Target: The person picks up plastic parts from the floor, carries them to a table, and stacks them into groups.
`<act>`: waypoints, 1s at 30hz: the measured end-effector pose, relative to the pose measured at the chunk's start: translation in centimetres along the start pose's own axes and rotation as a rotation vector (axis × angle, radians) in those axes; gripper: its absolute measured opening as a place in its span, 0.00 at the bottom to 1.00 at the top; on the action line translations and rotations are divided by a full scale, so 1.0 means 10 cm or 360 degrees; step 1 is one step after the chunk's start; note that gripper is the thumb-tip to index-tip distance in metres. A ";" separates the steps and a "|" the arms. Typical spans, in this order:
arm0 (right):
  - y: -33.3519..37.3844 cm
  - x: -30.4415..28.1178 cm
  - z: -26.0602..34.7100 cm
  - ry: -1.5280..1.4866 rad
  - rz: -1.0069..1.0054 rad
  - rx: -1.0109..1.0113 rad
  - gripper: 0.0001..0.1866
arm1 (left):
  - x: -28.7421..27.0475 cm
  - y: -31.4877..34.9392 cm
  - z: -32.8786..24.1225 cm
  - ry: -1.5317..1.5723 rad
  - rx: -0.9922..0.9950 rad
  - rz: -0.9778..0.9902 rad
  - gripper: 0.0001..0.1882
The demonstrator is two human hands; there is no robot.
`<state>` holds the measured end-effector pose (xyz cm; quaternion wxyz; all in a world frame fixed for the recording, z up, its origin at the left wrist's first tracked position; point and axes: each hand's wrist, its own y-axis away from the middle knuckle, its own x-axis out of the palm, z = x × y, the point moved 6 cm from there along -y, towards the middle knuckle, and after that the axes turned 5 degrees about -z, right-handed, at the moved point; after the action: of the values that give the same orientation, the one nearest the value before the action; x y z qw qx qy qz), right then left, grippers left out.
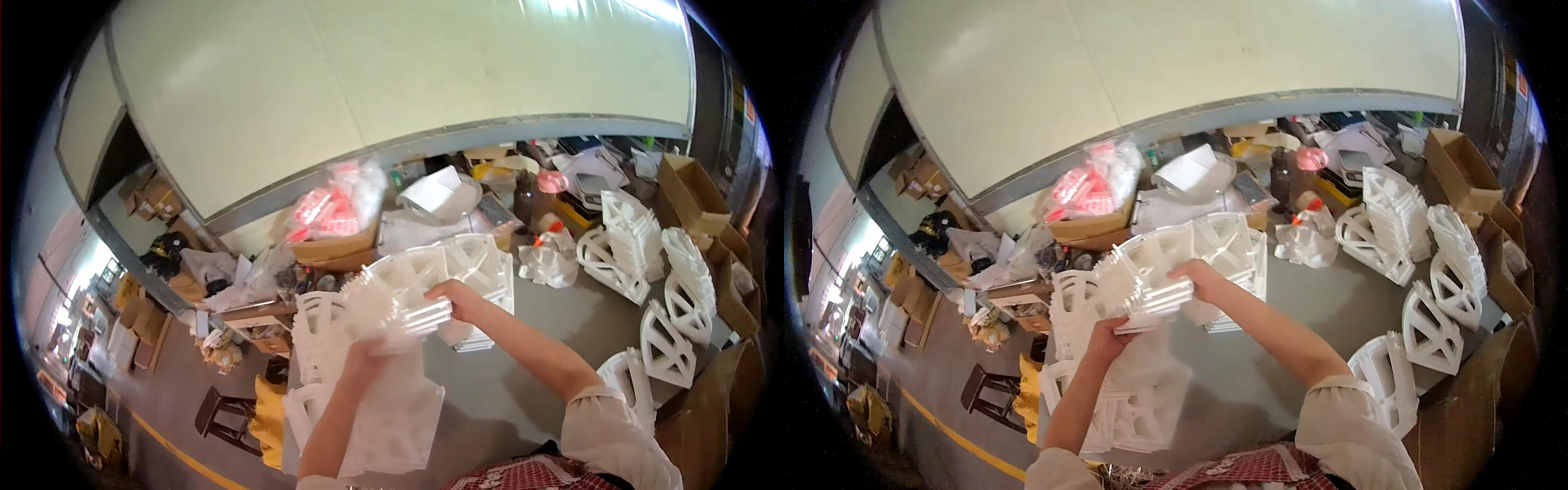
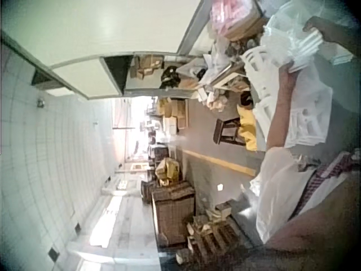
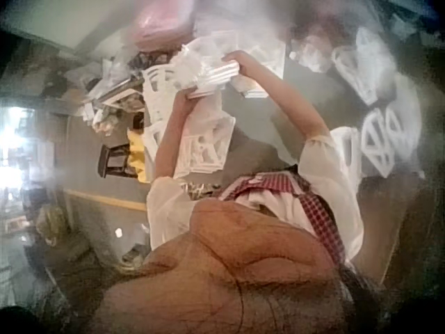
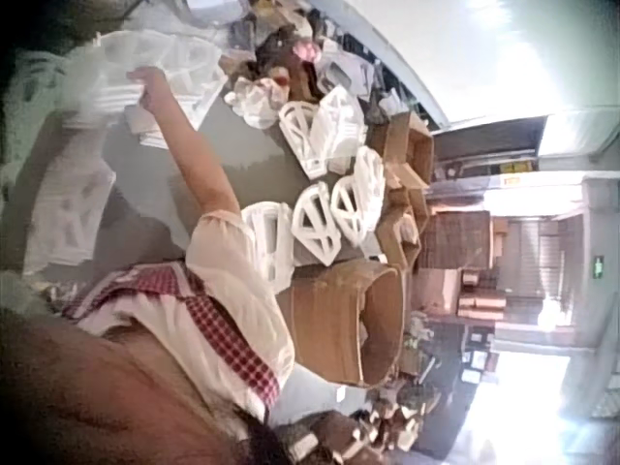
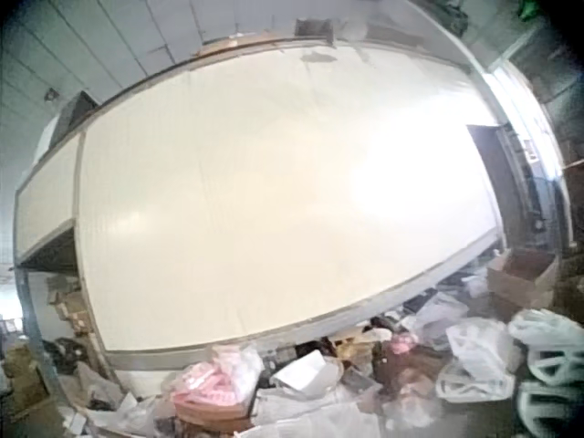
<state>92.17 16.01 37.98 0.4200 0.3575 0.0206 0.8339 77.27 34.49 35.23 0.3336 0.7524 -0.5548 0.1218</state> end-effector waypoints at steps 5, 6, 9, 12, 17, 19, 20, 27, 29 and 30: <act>-0.06 -0.02 0.05 0.0250 0.0025 -0.0232 0.23 | -0.18 -0.09 -0.10 -0.0550 -0.0025 -0.0006 0.19; -0.04 -0.12 0.07 0.0404 -0.0155 -0.0234 0.24 | -0.16 -0.07 -0.17 -0.0834 0.0023 0.0088 0.20; 0.18 -0.26 0.24 0.0795 -0.0406 -0.0190 0.37 | 0.13 0.22 -0.38 -0.0837 -0.0182 0.0037 0.23; 0.79 -0.22 0.41 0.0698 -0.0149 -0.0301 0.35 | 0.04 0.52 -0.68 -0.0851 -0.0105 -0.0113 0.24; 2.35 -0.74 0.38 0.0729 0.0074 -0.0303 0.19 | 0.54 1.26 -0.81 -0.1002 0.0467 -0.0231 0.22; 3.06 -0.99 0.30 0.0947 0.0098 -0.0271 0.17 | 0.75 1.53 -0.55 -0.0955 0.0414 -0.0134 0.18; 3.40 -1.10 0.26 0.1062 0.0016 -0.0242 0.16 | 0.83 1.65 -0.36 -0.0956 0.0345 -0.0056 0.17; 5.51 -2.41 -0.47 0.1526 -0.1801 -0.0138 0.20 | 1.58 1.52 1.41 -0.1303 -0.0336 0.0577 0.17; 5.79 -2.56 -0.62 0.1774 -0.2135 0.0097 0.27 | 1.71 1.31 1.92 -0.1370 -0.0345 0.0740 0.22; 5.86 -2.70 -0.78 0.1697 -0.2188 0.0219 0.34 | 1.83 1.23 2.15 -0.1417 -0.0275 0.0806 0.26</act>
<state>57.72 -39.09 36.15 0.7419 -0.1476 0.4759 0.4486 68.45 5.00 33.81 0.0863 0.5430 -0.8158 -0.1794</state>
